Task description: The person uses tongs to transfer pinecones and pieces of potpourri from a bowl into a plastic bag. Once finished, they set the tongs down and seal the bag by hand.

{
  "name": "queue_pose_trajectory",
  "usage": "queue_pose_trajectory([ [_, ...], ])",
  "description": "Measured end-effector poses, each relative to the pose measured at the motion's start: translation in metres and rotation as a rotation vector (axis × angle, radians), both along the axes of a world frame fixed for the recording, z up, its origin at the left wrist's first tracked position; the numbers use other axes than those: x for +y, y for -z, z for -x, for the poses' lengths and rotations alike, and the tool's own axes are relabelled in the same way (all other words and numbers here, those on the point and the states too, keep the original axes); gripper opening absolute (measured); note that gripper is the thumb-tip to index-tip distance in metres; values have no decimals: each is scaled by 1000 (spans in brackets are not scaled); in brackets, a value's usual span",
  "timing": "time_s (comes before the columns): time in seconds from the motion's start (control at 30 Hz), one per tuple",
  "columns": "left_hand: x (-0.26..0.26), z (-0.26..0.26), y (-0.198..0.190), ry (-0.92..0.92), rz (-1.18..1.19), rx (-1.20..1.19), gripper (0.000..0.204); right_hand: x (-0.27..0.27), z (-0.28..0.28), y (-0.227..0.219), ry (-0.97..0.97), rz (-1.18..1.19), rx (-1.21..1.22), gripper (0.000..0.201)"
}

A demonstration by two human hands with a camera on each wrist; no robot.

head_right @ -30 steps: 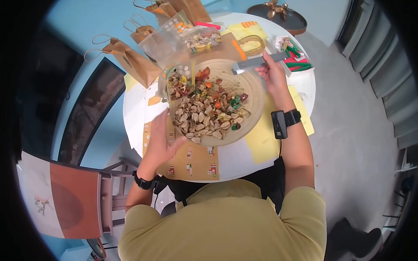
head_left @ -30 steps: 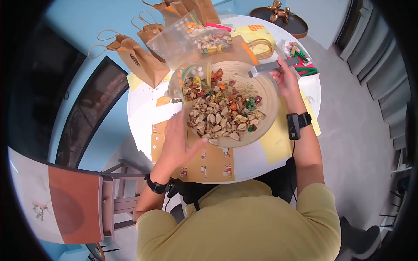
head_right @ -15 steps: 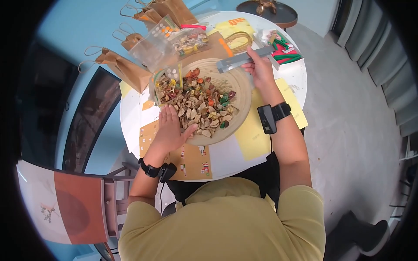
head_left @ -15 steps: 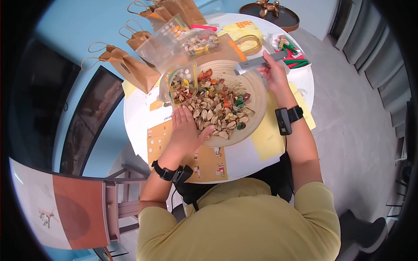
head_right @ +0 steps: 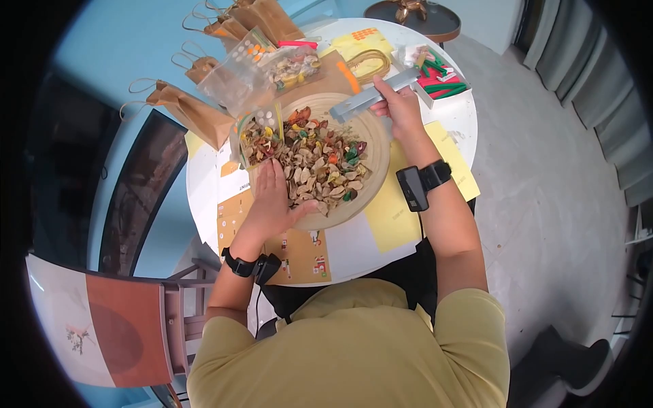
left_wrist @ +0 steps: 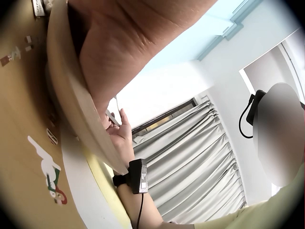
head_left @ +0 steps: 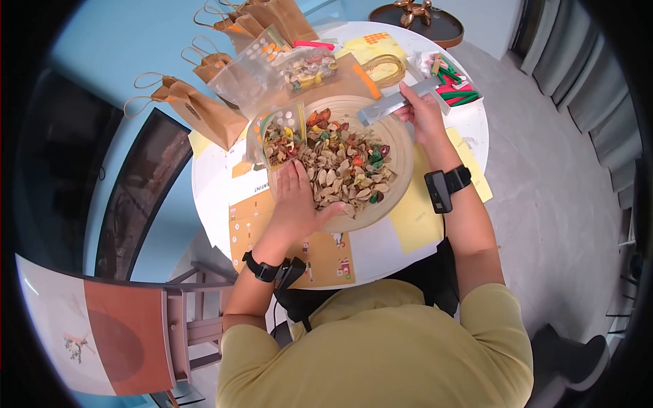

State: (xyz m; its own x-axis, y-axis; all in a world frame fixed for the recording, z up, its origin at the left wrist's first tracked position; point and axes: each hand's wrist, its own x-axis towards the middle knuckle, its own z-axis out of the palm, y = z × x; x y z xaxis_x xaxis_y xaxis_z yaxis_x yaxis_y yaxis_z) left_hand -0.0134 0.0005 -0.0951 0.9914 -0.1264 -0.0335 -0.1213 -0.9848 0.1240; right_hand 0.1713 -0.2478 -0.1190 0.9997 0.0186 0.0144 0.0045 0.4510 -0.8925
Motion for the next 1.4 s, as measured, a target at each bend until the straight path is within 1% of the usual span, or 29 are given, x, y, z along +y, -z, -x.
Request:
queue_pose_trajectory([
  [0.03, 0, -2, 1, -2, 55, 3, 113, 0, 1, -1, 0, 1, 0, 33],
  [0.17, 1, -8, 6, 19, 104, 22, 113, 0, 1, 0, 24, 5, 28, 31],
  [0.27, -8, -1, -9, 35, 80, 2, 112, -3, -1, 0, 23, 12, 35, 31],
  [0.33, -18, 5, -19, 183, 53, -49, 111, -2, 0, 0, 4, 19, 38, 31],
  [0.37, -21, 5, -19, 177, 58, -46, 111, -2, 0, 0, 4, 22, 35, 31],
  [0.43, -27, -3, -18, 270, 54, -48, 104, -2, 0, 0, 4, 28, 30, 31],
  [0.57, -27, -18, -1, 282, 7, -117, 104, -3, 2, -3, 21, 16, 31, 30],
  [0.63, -27, -22, -1, 271, -58, -128, 102, -2, 2, -3, 15, 9, 31, 29],
  [0.67, -26, -25, -3, 268, -55, -129, 102, -3, 0, -1, 3, 12, 25, 29],
  [0.73, -24, -28, -22, 366, 201, -225, 86, -4, -2, -1, -9, 21, 18, 29],
  [0.77, -19, -29, -31, 366, 203, -226, 86, -4, -1, 0, -2, 14, 23, 29],
  [0.83, -4, -31, -45, 338, 333, -520, 68, -3, 0, -1, 3, 11, 29, 29],
  [0.9, 11, -38, -49, 217, 328, -791, 54, -2, 0, -1, 18, 6, 48, 29],
  [0.93, 19, -41, -50, 212, 331, -794, 54, -1, 1, -2, 15, 11, 46, 29],
  [1.0, 37, -49, -47, 48, 328, -846, 51, 0, 2, -4, 25, 26, 42, 29],
  [1.03, 46, -53, -42, 53, 313, -916, 51, 0, 2, -3, 22, 31, 33, 29],
  [1.07, 52, -53, -36, 50, 317, -928, 51, -1, 1, -2, 39, 64, 39, 29],
  [1.13, 57, -53, -27, -75, 454, -859, 48, -2, 3, -8, 60, 108, 32, 29],
  [1.17, 58, -55, -22, -79, 464, -864, 48, -3, 5, -10, 109, 176, 13, 29],
  [1.23, 57, -56, -14, -46, 624, -890, 46, -2, 7, -12, 196, 275, -42, 29],
  [1.27, 57, -55, -11, -61, 628, -891, 46, -2, 8, -14, 184, 285, -42, 29],
  [1.33, 57, -55, -5, -70, 781, -793, 43, -1, 11, -17, 160, 422, -126, 29],
  [1.4, 55, -56, 2, -85, 795, -802, 41, 6, 16, -19, 111, 418, -141, 28],
])
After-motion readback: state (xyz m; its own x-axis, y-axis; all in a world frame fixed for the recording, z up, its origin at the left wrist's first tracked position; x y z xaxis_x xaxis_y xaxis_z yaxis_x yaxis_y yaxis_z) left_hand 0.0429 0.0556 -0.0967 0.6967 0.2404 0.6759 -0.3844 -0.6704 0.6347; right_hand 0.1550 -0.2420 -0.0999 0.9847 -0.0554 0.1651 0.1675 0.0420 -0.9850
